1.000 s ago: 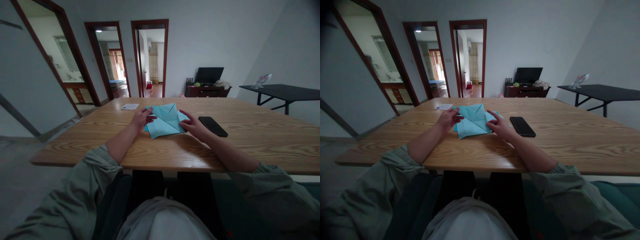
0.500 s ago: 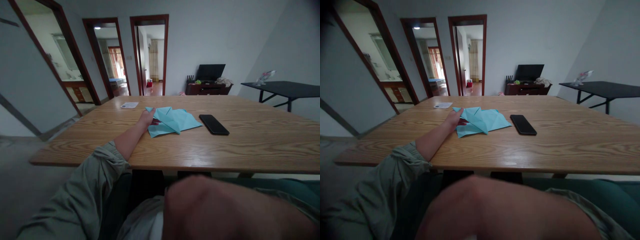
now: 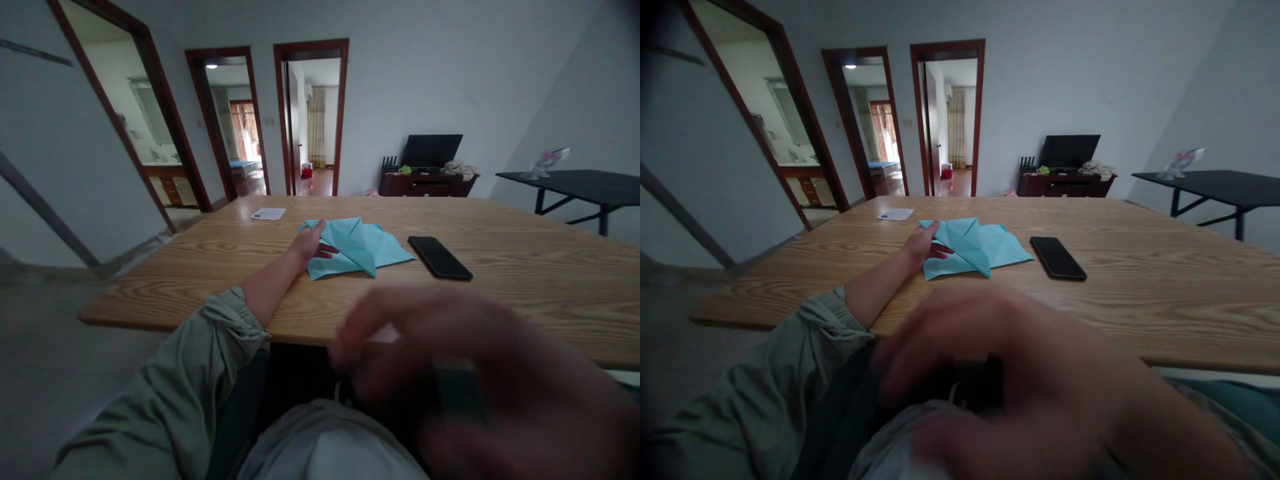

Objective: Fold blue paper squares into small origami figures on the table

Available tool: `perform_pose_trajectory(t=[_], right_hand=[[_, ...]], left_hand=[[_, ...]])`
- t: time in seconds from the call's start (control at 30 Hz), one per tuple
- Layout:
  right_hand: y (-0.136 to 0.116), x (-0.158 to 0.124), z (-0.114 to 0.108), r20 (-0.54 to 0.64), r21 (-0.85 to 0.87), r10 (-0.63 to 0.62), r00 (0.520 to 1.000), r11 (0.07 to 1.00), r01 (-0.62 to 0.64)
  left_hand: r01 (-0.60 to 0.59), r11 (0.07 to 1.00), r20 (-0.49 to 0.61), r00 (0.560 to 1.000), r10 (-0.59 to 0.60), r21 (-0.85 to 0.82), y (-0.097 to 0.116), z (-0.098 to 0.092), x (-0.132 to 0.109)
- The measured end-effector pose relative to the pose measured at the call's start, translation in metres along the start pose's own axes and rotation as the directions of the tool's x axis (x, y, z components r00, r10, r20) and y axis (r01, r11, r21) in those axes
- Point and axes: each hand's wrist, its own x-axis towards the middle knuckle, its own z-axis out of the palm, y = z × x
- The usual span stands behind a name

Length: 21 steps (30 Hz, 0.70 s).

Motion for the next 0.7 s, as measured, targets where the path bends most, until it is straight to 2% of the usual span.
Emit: perform_pose_trajectory(t=[0.1, 0.17, 0.23, 0.3, 0.4, 0.5, 0.7], right_hand=[[0.036, 0.038, -0.018, -0.209, -0.267, 0.169, 0.963, 0.938, -0.222], [0.068, 0.052, -0.022, -0.291, -0.337, 0.269, 0.918, 0.869, -0.362], [0.098, 0.058, -0.021, -0.290, -0.338, 0.315, 0.904, 0.850, -0.404], [0.116, 0.057, -0.016, -0.290, -0.329, 0.276, 0.916, 0.870, -0.367], [0.120, 0.055, -0.009, -0.316, -0.314, 0.171, 0.933, 0.909, -0.273], [0.113, 0.055, -0.006, -0.342, -0.306, 0.143, 0.929, 0.917, -0.254], [0.112, 0.054, -0.004, -0.302, -0.302, 0.151, 0.941, 0.921, -0.245]], left_hand=[[0.020, 0.998, 0.073, 0.997, -0.015, -0.067, 0.003, 0.004, -0.006], [0.034, 0.992, 0.153, 0.988, -0.014, -0.124, 0.006, 0.007, -0.010], [0.008, 0.988, 0.224, 0.974, 0.027, -0.154, 0.007, 0.009, -0.015], [-0.069, 0.989, 0.265, 0.959, 0.103, -0.134, 0.005, 0.013, -0.018], [-0.207, 0.977, 0.287, 0.934, 0.213, -0.052, -0.001, 0.020, -0.020], [-0.296, 0.955, 0.285, 0.915, 0.285, -0.007, -0.003, 0.025, -0.020], [-0.302, 0.953, 0.241, 0.927, 0.286, 0.030, 0.000, 0.025, -0.024]])
